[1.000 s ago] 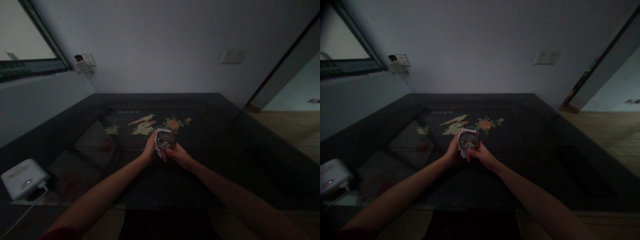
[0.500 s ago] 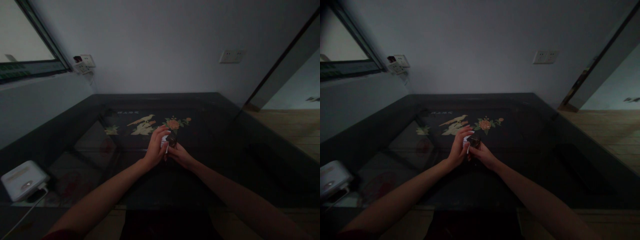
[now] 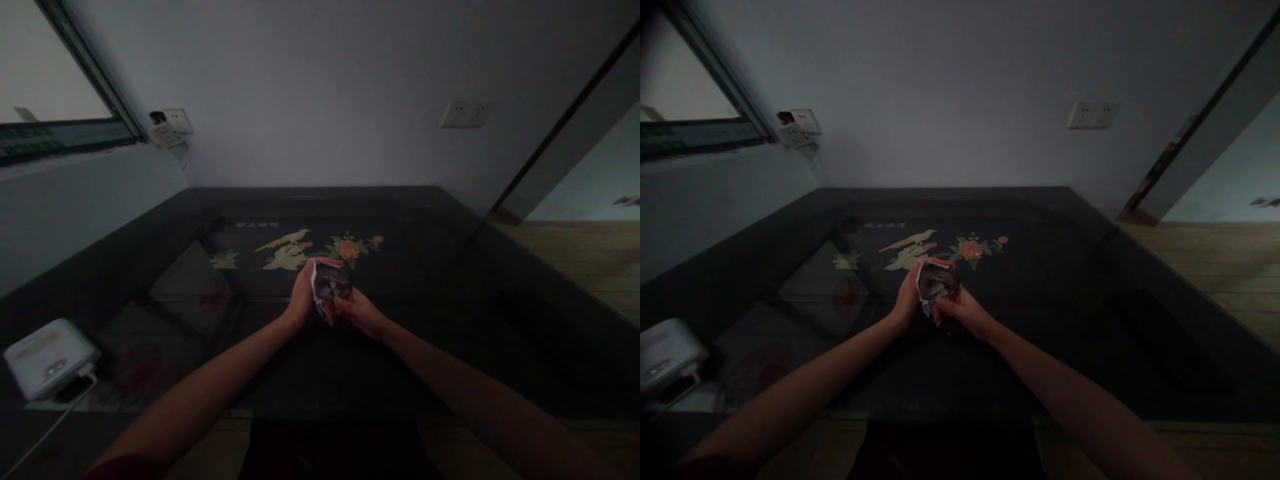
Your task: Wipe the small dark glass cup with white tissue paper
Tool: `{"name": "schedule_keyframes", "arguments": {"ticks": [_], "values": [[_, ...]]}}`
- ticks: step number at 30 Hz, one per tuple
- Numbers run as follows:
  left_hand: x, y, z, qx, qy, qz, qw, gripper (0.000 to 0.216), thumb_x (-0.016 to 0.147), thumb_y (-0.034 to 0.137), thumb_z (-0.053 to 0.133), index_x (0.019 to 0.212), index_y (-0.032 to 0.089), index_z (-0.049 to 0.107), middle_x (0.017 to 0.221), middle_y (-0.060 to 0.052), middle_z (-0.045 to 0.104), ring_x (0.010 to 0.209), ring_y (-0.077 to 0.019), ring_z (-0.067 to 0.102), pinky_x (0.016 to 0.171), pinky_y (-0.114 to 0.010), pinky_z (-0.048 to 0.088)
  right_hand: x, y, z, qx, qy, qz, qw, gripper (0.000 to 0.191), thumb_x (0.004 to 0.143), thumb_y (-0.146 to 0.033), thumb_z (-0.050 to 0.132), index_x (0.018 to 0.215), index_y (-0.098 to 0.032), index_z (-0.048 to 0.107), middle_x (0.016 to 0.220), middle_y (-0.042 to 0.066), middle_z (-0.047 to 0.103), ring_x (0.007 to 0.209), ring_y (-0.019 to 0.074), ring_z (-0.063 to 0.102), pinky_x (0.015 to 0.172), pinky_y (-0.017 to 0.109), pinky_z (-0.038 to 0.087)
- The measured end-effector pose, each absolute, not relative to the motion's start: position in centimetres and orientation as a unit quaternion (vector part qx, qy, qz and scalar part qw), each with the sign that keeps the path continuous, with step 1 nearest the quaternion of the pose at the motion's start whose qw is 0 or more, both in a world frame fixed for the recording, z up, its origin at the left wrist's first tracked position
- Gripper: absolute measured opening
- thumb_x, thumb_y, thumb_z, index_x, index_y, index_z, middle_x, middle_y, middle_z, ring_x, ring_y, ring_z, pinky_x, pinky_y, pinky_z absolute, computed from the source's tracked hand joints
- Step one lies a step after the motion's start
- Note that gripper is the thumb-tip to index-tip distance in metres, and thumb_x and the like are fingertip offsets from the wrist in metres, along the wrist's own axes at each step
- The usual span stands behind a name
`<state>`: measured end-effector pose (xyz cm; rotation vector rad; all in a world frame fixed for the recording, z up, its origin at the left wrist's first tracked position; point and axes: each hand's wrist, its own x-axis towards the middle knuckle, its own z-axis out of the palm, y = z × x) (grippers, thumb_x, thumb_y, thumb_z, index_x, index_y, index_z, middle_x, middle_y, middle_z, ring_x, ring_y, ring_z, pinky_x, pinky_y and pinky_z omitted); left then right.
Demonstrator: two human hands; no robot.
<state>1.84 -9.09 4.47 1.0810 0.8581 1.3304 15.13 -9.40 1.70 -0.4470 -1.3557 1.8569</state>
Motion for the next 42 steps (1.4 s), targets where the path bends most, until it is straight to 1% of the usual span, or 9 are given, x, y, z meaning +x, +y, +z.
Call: {"name": "schedule_keyframes", "arguments": {"ticks": [4, 7, 10, 18, 25, 29, 33, 38, 42], "values": [[1.8, -9.2, 4.3, 0.460, 0.363, 0.547, 0.598, 0.053, 0.088, 0.060, 0.032, 0.105, 0.018, 0.061, 0.083, -0.006, 0.069, 0.051, -0.0163, 0.062, 0.043, -0.028, 0.048, 15.1, -9.5, 1.7, -0.176, -0.528, 0.733, 0.391, 0.046, 0.073, -0.049, 0.071, 0.097, -0.017, 0.048, 0.065, -0.002, 0.060, 0.059, 0.0123, 0.056, 0.057, 0.026, 0.045], [1.7, -9.4, 4.1, 0.523, 0.379, 0.598, 0.476, 0.048, 0.091, 0.054, 0.033, 0.101, 0.017, 0.061, 0.105, -0.010, 0.067, 0.080, -0.0200, 0.067, 0.072, -0.033, 0.053, 15.1, -9.5, 1.7, -0.182, -0.529, 0.732, 0.390, 0.045, 0.074, -0.049, 0.070, 0.096, -0.017, 0.049, 0.065, -0.001, 0.061, 0.059, 0.0126, 0.056, 0.057, 0.027, 0.046], [1.4, -9.4, 4.0, 0.628, 0.361, 0.607, 0.327, 0.040, 0.094, 0.046, 0.032, 0.103, 0.018, 0.059, 0.123, -0.011, 0.059, 0.119, -0.0239, 0.052, 0.104, -0.041, 0.037, 15.1, -9.5, 1.7, -0.189, -0.520, 0.733, 0.396, 0.047, 0.072, -0.048, 0.072, 0.098, -0.017, 0.048, 0.066, -0.002, 0.061, 0.058, 0.0126, 0.057, 0.057, 0.027, 0.047], [0.6, -9.4, 4.2, 0.780, 0.301, 0.536, 0.114, 0.029, 0.094, 0.035, 0.034, 0.107, 0.020, 0.056, 0.124, -0.012, 0.057, 0.129, -0.0255, 0.041, 0.108, -0.052, 0.027, 15.1, -9.3, 1.4, -0.201, -0.501, 0.740, 0.401, 0.046, 0.071, -0.046, 0.073, 0.097, -0.018, 0.048, 0.067, -0.002, 0.062, 0.057, 0.0127, 0.059, 0.058, 0.028, 0.049], [1.3, -9.4, 4.3, 0.693, 0.347, 0.580, 0.252, 0.033, 0.093, 0.041, 0.037, 0.100, 0.019, 0.060, 0.118, -0.010, 0.060, 0.121, -0.0247, 0.050, 0.103, -0.045, 0.037, 15.1, -9.3, 1.5, -0.201, -0.503, 0.737, 0.405, 0.044, 0.072, -0.045, 0.072, 0.098, -0.018, 0.048, 0.066, -0.002, 0.061, 0.059, 0.0121, 0.057, 0.057, 0.026, 0.046], [1.6, -9.4, 4.5, 0.540, 0.387, 0.575, 0.477, 0.044, 0.091, 0.053, 0.034, 0.103, 0.018, 0.060, 0.098, -0.009, 0.068, 0.072, -0.0199, 0.066, 0.062, -0.034, 0.055, 15.1, -9.4, 1.6, -0.197, -0.517, 0.732, 0.398, 0.043, 0.074, -0.046, 0.071, 0.095, -0.018, 0.047, 0.065, -0.002, 0.061, 0.059, 0.0120, 0.056, 0.056, 0.025, 0.045], [1.7, -9.1, 4.5, 0.441, 0.358, 0.507, 0.649, 0.055, 0.088, 0.060, 0.033, 0.113, 0.018, 0.057, 0.079, -0.006, 0.069, 0.041, -0.0145, 0.057, 0.034, -0.026, 0.043, 15.1, -9.4, 1.6, -0.194, -0.519, 0.732, 0.397, 0.049, 0.072, -0.047, 0.072, 0.100, -0.018, 0.045, 0.065, -0.002, 0.060, 0.058, 0.0127, 0.056, 0.056, 0.026, 0.045], [1.8, -9.3, 4.5, 0.442, 0.364, 0.526, 0.629, 0.053, 0.089, 0.059, 0.031, 0.110, 0.020, 0.058, 0.088, -0.007, 0.070, 0.053, -0.0172, 0.063, 0.038, -0.026, 0.045, 15.1, -9.5, 1.6, -0.188, -0.521, 0.733, 0.396, 0.050, 0.072, -0.048, 0.072, 0.101, -0.018, 0.046, 0.065, -0.001, 0.061, 0.058, 0.0128, 0.056, 0.055, 0.026, 0.045], [1.7, -10.0, 4.7, 0.545, 0.383, 0.588, 0.459, 0.044, 0.092, 0.053, 0.032, 0.105, 0.021, 0.058, 0.116, -0.008, 0.063, 0.084, -0.0206, 0.066, 0.067, -0.034, 0.055, 15.0, -9.6, 1.7, -0.188, -0.525, 0.732, 0.391, 0.047, 0.070, -0.050, 0.073, 0.095, -0.017, 0.049, 0.065, -0.001, 0.062, 0.058, 0.0131, 0.057, 0.056, 0.027, 0.046]]}}
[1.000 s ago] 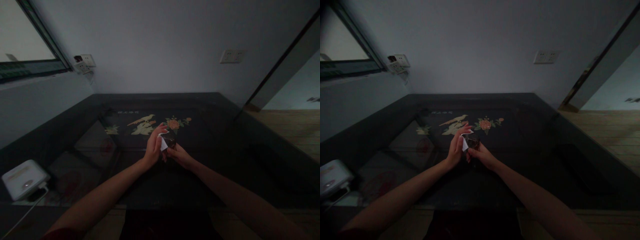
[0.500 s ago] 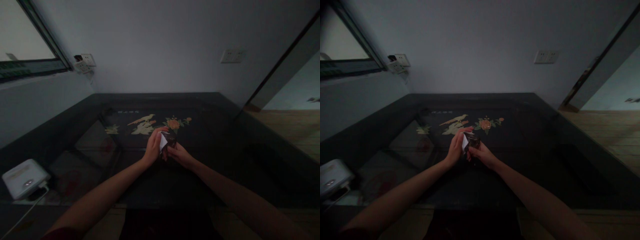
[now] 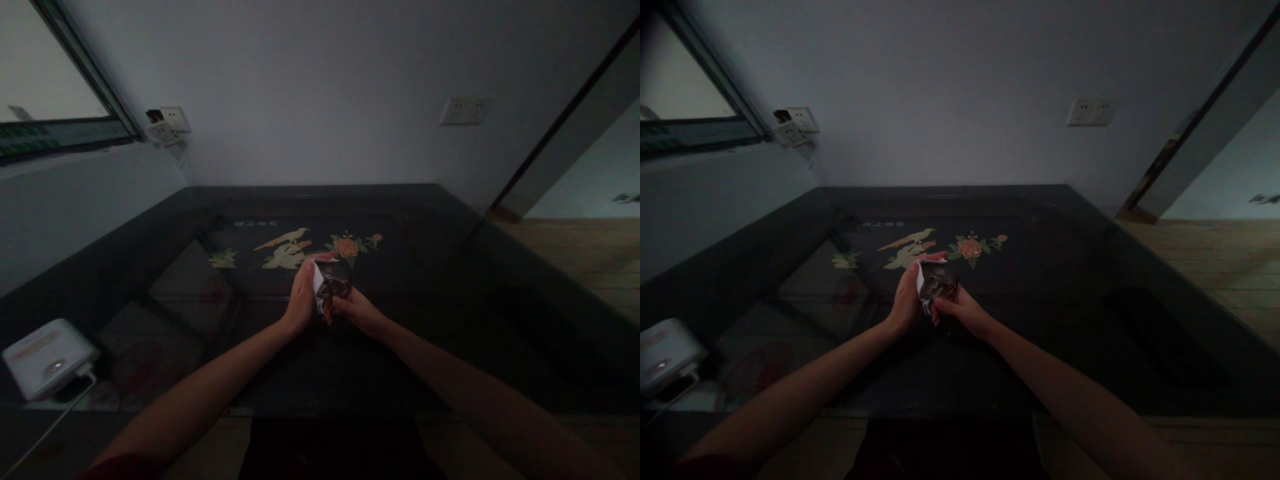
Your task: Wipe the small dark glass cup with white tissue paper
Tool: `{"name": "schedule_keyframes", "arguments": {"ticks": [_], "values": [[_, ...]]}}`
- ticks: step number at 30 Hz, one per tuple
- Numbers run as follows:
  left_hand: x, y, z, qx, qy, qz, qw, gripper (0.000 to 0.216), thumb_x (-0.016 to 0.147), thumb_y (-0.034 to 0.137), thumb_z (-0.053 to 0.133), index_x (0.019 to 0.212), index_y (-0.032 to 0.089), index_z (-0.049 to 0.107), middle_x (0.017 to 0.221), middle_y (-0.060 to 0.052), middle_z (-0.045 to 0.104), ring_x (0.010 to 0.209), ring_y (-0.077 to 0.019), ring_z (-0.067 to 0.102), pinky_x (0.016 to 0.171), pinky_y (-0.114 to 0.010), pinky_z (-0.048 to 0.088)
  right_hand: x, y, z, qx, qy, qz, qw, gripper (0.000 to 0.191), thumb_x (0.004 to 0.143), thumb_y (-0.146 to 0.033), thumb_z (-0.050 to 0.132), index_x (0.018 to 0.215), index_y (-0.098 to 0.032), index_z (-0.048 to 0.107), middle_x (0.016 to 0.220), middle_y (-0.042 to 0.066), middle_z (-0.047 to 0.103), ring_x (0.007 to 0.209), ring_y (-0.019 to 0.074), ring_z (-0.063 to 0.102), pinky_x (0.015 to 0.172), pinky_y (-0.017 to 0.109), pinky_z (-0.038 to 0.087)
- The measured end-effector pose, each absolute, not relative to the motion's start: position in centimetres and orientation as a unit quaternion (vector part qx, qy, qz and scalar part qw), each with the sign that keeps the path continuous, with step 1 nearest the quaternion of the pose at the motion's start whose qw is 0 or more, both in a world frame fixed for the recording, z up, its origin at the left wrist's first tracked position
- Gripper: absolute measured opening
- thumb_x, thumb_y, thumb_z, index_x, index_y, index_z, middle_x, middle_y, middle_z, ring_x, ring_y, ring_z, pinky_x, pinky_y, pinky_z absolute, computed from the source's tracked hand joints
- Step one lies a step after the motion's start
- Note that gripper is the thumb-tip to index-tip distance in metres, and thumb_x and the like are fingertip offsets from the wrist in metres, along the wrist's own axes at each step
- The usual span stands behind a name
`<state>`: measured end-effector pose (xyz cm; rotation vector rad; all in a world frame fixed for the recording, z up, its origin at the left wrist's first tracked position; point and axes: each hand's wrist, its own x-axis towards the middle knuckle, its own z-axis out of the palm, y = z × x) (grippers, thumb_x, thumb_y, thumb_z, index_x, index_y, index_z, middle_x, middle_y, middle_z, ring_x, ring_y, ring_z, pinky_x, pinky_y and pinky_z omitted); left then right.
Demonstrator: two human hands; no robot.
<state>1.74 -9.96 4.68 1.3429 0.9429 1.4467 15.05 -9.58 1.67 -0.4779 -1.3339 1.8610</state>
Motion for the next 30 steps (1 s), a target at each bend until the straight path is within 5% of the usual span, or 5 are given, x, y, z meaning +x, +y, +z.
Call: {"name": "schedule_keyframes", "arguments": {"ticks": [4, 11, 17, 25, 30], "values": [[1.3, -10.1, 4.7, 0.692, 0.347, 0.583, 0.248, 0.036, 0.095, 0.042, 0.032, 0.105, 0.019, 0.057, 0.126, -0.011, 0.056, 0.123, -0.0248, 0.048, 0.103, -0.044, 0.037, 15.1, -9.5, 1.6, -0.186, -0.519, 0.733, 0.398, 0.047, 0.069, -0.050, 0.074, 0.093, -0.017, 0.051, 0.064, -0.001, 0.061, 0.058, 0.0127, 0.057, 0.056, 0.027, 0.047], [0.9, -9.6, 4.4, 0.783, 0.306, 0.529, 0.112, 0.026, 0.093, 0.029, 0.037, 0.110, 0.021, 0.055, 0.122, -0.011, 0.057, 0.129, -0.0248, 0.041, 0.108, -0.051, 0.027, 15.0, -9.4, 1.5, -0.206, -0.481, 0.742, 0.419, 0.046, 0.067, -0.046, 0.076, 0.095, -0.018, 0.051, 0.077, -0.001, 0.062, 0.057, 0.0111, 0.057, 0.056, 0.026, 0.049], [1.4, -9.6, 4.5, 0.686, 0.356, 0.578, 0.261, 0.031, 0.093, 0.040, 0.037, 0.103, 0.019, 0.059, 0.119, -0.010, 0.059, 0.120, -0.0245, 0.050, 0.104, -0.045, 0.036, 15.0, -9.2, 1.3, -0.200, -0.500, 0.734, 0.414, 0.045, 0.070, -0.047, 0.074, 0.094, -0.018, 0.050, 0.063, -0.002, 0.060, 0.058, 0.0127, 0.057, 0.056, 0.026, 0.046], [1.7, -8.6, 4.5, 0.472, 0.370, 0.562, 0.570, 0.047, 0.089, 0.054, 0.037, 0.096, 0.017, 0.063, 0.093, -0.007, 0.070, 0.077, -0.0212, 0.067, 0.064, -0.032, 0.054, 15.2, -9.4, 1.8, -0.186, -0.526, 0.729, 0.397, 0.043, 0.072, -0.049, 0.071, 0.093, -0.018, 0.050, 0.064, -0.001, 0.060, 0.058, 0.0122, 0.055, 0.055, 0.025, 0.044], [1.9, -9.4, 4.8, 0.487, 0.380, 0.551, 0.561, 0.048, 0.090, 0.056, 0.033, 0.101, 0.019, 0.061, 0.096, -0.007, 0.069, 0.065, -0.0195, 0.066, 0.053, -0.032, 0.052, 15.2, -9.4, 1.9, -0.186, -0.525, 0.731, 0.394, 0.045, 0.072, -0.049, 0.071, 0.096, -0.017, 0.049, 0.064, -0.001, 0.061, 0.058, 0.0122, 0.056, 0.056, 0.025, 0.045]]}}
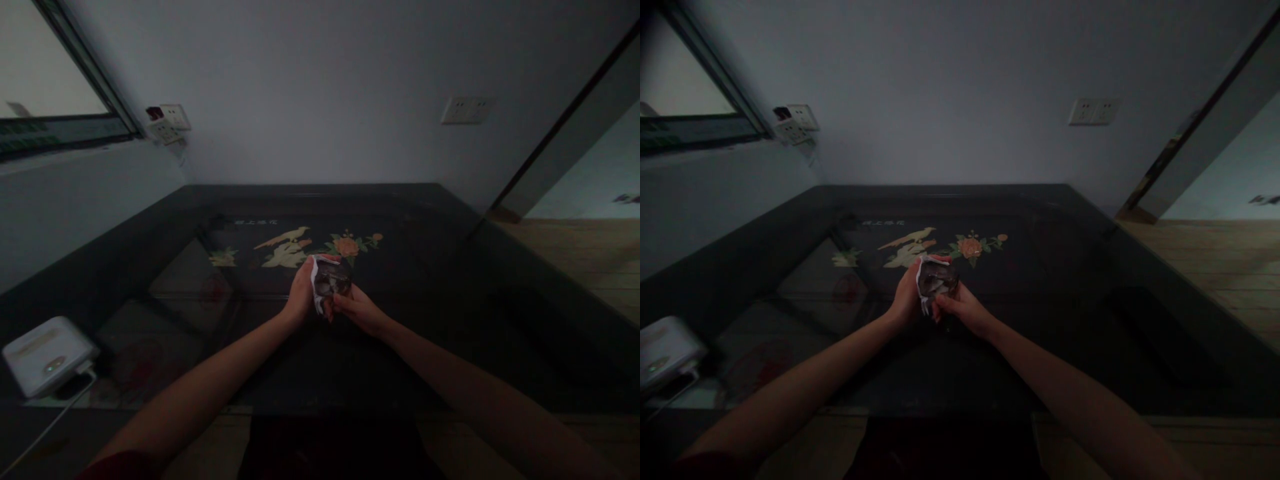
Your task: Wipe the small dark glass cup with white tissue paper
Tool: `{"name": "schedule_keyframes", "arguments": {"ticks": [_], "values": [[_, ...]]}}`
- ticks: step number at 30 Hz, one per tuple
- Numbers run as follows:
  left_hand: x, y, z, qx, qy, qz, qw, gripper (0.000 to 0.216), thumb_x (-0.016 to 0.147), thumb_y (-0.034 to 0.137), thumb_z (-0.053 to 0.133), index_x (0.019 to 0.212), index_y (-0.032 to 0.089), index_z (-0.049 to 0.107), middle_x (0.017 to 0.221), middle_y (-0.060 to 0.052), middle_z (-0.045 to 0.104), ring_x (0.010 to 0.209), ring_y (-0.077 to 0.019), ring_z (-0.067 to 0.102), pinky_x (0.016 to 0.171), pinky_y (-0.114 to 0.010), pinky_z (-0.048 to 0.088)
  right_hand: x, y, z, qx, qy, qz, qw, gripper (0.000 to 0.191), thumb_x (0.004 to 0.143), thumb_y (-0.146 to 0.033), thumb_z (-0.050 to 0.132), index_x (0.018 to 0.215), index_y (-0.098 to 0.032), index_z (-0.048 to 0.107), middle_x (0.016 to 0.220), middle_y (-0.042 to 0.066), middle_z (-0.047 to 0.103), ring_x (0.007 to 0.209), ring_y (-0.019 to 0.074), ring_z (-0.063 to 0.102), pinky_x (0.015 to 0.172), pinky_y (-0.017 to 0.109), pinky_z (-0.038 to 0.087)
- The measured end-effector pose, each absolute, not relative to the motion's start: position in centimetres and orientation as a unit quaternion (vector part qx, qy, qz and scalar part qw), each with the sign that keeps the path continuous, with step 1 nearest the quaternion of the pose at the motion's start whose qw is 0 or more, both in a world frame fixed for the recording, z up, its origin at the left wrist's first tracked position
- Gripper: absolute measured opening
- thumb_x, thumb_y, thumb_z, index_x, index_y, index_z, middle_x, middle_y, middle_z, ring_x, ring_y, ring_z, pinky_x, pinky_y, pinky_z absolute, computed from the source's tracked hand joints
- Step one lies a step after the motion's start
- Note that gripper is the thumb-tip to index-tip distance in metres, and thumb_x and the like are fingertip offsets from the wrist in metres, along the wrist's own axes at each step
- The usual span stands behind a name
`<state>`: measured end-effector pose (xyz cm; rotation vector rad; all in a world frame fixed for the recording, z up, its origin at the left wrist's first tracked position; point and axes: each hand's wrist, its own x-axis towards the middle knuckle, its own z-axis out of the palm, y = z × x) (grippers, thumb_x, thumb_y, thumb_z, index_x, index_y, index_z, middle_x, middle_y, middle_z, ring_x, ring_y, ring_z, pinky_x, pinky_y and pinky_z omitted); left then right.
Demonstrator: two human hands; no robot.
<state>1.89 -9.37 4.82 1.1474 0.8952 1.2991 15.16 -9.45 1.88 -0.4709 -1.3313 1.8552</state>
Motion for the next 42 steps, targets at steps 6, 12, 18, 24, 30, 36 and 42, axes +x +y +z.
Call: {"name": "schedule_keyframes", "arguments": {"ticks": [6, 12, 18, 24, 30, 36, 42], "values": [[1.2, -9.9, 4.6, 0.702, 0.342, 0.578, 0.239, 0.032, 0.094, 0.040, 0.035, 0.104, 0.019, 0.058, 0.124, -0.011, 0.057, 0.120, -0.0248, 0.050, 0.101, -0.043, 0.039, 15.1, -9.4, 1.5, -0.198, -0.505, 0.740, 0.398, 0.048, 0.068, -0.048, 0.075, 0.096, -0.017, 0.050, 0.064, -0.001, 0.062, 0.057, 0.0124, 0.058, 0.056, 0.026, 0.048], [1.2, -9.7, 4.4, 0.764, 0.318, 0.544, 0.139, 0.024, 0.093, 0.031, 0.040, 0.105, 0.020, 0.058, 0.120, -0.010, 0.058, 0.124, -0.0236, 0.044, 0.108, -0.047, 0.029, 15.0, -9.2, 1.2, -0.207, -0.476, 0.742, 0.424, 0.047, 0.066, -0.045, 0.077, 0.094, -0.018, 0.050, 0.071, -0.002, 0.061, 0.057, 0.0108, 0.058, 0.054, 0.025, 0.048], [1.7, -9.5, 4.8, 0.585, 0.381, 0.592, 0.402, 0.036, 0.091, 0.046, 0.040, 0.098, 0.019, 0.062, 0.109, -0.008, 0.064, 0.098, -0.0226, 0.062, 0.085, -0.036, 0.049, 15.2, -9.1, 1.4, -0.193, -0.508, 0.732, 0.411, 0.039, 0.073, -0.046, 0.072, 0.089, -0.016, 0.052, 0.063, -0.001, 0.060, 0.058, 0.0113, 0.056, 0.055, 0.024, 0.046], [1.8, -8.6, 4.6, 0.404, 0.350, 0.556, 0.636, 0.041, 0.088, 0.050, 0.040, 0.095, 0.016, 0.062, 0.090, -0.006, 0.069, 0.065, -0.0167, 0.065, 0.054, -0.026, 0.051, 15.1, -9.2, 1.5, -0.181, -0.526, 0.727, 0.403, 0.046, 0.072, -0.046, 0.072, 0.098, -0.017, 0.048, 0.065, -0.002, 0.061, 0.058, 0.0118, 0.056, 0.055, 0.025, 0.046], [1.7, -9.2, 4.5, 0.471, 0.376, 0.567, 0.561, 0.045, 0.090, 0.053, 0.035, 0.101, 0.018, 0.060, 0.103, -0.008, 0.067, 0.071, -0.0174, 0.065, 0.060, -0.028, 0.052, 15.1, -9.4, 1.5, -0.186, -0.524, 0.732, 0.394, 0.047, 0.073, -0.048, 0.072, 0.098, -0.017, 0.047, 0.064, -0.002, 0.062, 0.058, 0.0121, 0.057, 0.056, 0.025, 0.046], [1.0, -9.6, 4.4, 0.712, 0.333, 0.573, 0.234, 0.033, 0.094, 0.039, 0.034, 0.107, 0.018, 0.057, 0.123, -0.012, 0.057, 0.121, -0.0240, 0.049, 0.103, -0.042, 0.036, 15.1, -9.4, 1.3, -0.192, -0.514, 0.737, 0.395, 0.048, 0.071, -0.047, 0.073, 0.098, -0.016, 0.049, 0.065, -0.001, 0.062, 0.059, 0.0125, 0.058, 0.057, 0.026, 0.048], [0.9, -9.6, 4.3, 0.799, 0.301, 0.516, 0.070, 0.027, 0.094, 0.027, 0.036, 0.112, 0.020, 0.054, 0.125, -0.011, 0.054, 0.128, -0.0237, 0.040, 0.107, -0.049, 0.030, 15.0, -9.3, 1.3, -0.206, -0.478, 0.741, 0.424, 0.044, 0.068, -0.044, 0.076, 0.093, -0.019, 0.049, 0.079, -0.001, 0.061, 0.060, 0.0104, 0.058, 0.055, 0.025, 0.049]]}}
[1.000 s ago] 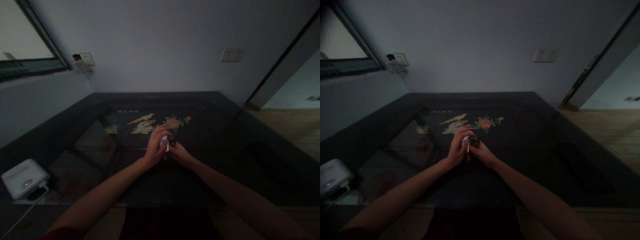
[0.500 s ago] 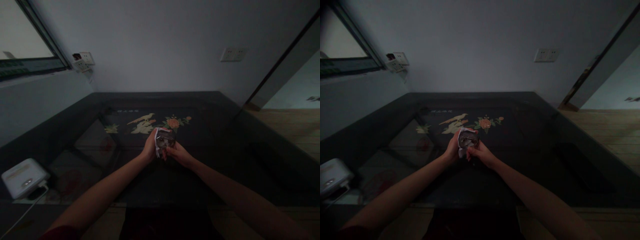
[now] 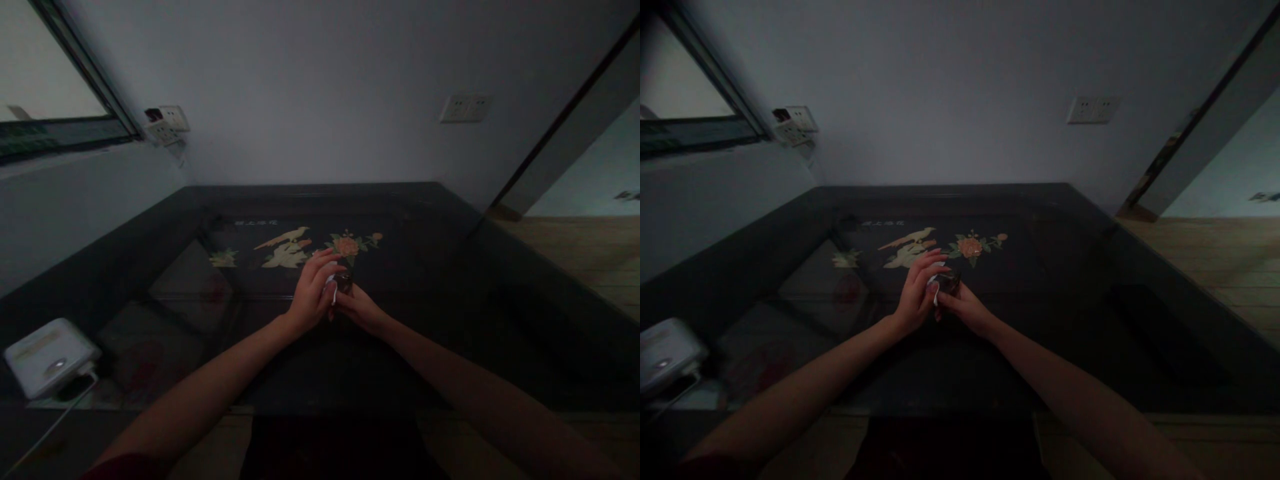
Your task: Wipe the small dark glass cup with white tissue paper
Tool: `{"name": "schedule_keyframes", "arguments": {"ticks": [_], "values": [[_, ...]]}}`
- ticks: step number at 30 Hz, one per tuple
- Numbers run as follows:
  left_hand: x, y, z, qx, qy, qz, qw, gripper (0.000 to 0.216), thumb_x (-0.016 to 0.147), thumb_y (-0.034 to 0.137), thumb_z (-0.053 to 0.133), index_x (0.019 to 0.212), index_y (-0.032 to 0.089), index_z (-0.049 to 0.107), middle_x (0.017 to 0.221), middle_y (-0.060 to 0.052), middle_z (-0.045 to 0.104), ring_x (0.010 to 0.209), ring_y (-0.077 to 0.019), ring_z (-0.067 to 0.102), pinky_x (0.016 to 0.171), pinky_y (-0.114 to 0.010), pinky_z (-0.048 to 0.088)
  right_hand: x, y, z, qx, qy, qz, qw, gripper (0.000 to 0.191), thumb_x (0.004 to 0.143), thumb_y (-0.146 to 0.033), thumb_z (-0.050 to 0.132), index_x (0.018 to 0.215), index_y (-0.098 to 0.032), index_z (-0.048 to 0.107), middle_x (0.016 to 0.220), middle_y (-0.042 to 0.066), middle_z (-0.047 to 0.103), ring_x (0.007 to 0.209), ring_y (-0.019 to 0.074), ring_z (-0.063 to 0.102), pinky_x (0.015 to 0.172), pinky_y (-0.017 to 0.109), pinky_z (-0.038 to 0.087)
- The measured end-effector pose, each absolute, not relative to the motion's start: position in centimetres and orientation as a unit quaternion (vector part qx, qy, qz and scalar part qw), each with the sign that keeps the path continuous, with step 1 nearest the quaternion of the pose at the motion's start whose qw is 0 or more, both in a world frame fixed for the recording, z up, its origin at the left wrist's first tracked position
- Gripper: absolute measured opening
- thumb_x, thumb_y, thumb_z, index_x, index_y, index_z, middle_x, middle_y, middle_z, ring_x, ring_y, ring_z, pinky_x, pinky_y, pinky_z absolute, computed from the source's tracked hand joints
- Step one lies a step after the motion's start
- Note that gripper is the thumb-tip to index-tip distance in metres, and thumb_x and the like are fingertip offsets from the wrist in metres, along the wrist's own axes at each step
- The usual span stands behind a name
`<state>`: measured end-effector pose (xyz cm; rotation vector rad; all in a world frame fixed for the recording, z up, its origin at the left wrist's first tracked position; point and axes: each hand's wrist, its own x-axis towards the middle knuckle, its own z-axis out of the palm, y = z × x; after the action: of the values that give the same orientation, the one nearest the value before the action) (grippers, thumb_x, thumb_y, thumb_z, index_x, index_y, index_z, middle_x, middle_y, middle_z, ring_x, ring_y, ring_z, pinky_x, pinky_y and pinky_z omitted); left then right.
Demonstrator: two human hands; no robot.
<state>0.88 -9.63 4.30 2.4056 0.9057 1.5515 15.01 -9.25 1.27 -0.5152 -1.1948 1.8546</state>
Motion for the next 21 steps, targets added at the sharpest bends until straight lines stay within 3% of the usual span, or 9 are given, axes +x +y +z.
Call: {"name": "schedule_keyframes", "arguments": {"ticks": [3, 6, 10, 14, 17, 21], "values": [[1.1, -9.7, 4.4, 0.773, 0.316, 0.538, 0.117, 0.027, 0.094, 0.029, 0.036, 0.109, 0.020, 0.057, 0.123, -0.010, 0.056, 0.126, -0.0229, 0.043, 0.108, -0.047, 0.029, 15.0, -9.2, 1.2, -0.203, -0.481, 0.742, 0.421, 0.046, 0.068, -0.046, 0.076, 0.094, -0.019, 0.049, 0.073, -0.002, 0.060, 0.058, 0.0111, 0.057, 0.055, 0.026, 0.048], [1.3, -9.6, 4.4, 0.698, 0.349, 0.576, 0.243, 0.031, 0.095, 0.036, 0.035, 0.105, 0.020, 0.059, 0.120, -0.009, 0.059, 0.120, -0.0232, 0.049, 0.105, -0.042, 0.036, 15.1, -9.2, 1.4, -0.201, -0.500, 0.735, 0.412, 0.044, 0.071, -0.047, 0.073, 0.094, -0.018, 0.049, 0.065, -0.002, 0.059, 0.058, 0.0120, 0.057, 0.056, 0.026, 0.046], [1.5, -9.0, 4.5, 0.555, 0.375, 0.587, 0.455, 0.040, 0.091, 0.047, 0.036, 0.101, 0.018, 0.062, 0.107, -0.008, 0.066, 0.099, -0.0239, 0.062, 0.086, -0.037, 0.050, 15.2, -9.3, 1.6, -0.187, -0.529, 0.724, 0.400, 0.043, 0.073, -0.048, 0.071, 0.092, -0.016, 0.049, 0.064, -0.001, 0.060, 0.059, 0.0118, 0.056, 0.056, 0.025, 0.045], [1.8, -8.6, 4.7, 0.444, 0.344, 0.574, 0.597, 0.041, 0.089, 0.048, 0.037, 0.091, 0.016, 0.062, 0.099, -0.008, 0.069, 0.086, -0.0222, 0.066, 0.071, -0.032, 0.054, 15.1, -9.4, 1.6, -0.177, -0.539, 0.722, 0.396, 0.049, 0.072, -0.048, 0.072, 0.100, -0.017, 0.046, 0.065, -0.001, 0.061, 0.058, 0.0121, 0.056, 0.056, 0.025, 0.045], [1.9, -8.8, 4.7, 0.431, 0.346, 0.565, 0.613, 0.042, 0.090, 0.049, 0.035, 0.091, 0.017, 0.062, 0.098, -0.007, 0.070, 0.080, -0.0214, 0.067, 0.065, -0.031, 0.054, 15.1, -9.5, 1.7, -0.174, -0.537, 0.726, 0.393, 0.050, 0.073, -0.047, 0.072, 0.102, -0.017, 0.045, 0.066, -0.002, 0.061, 0.058, 0.0120, 0.056, 0.056, 0.026, 0.045], [1.6, -9.5, 4.5, 0.553, 0.379, 0.599, 0.439, 0.040, 0.093, 0.045, 0.032, 0.097, 0.018, 0.061, 0.109, -0.008, 0.065, 0.095, -0.0216, 0.063, 0.083, -0.035, 0.050, 15.1, -9.5, 1.6, -0.182, -0.528, 0.732, 0.392, 0.047, 0.072, -0.048, 0.072, 0.097, -0.017, 0.046, 0.065, -0.001, 0.062, 0.058, 0.0127, 0.057, 0.055, 0.026, 0.046]]}}
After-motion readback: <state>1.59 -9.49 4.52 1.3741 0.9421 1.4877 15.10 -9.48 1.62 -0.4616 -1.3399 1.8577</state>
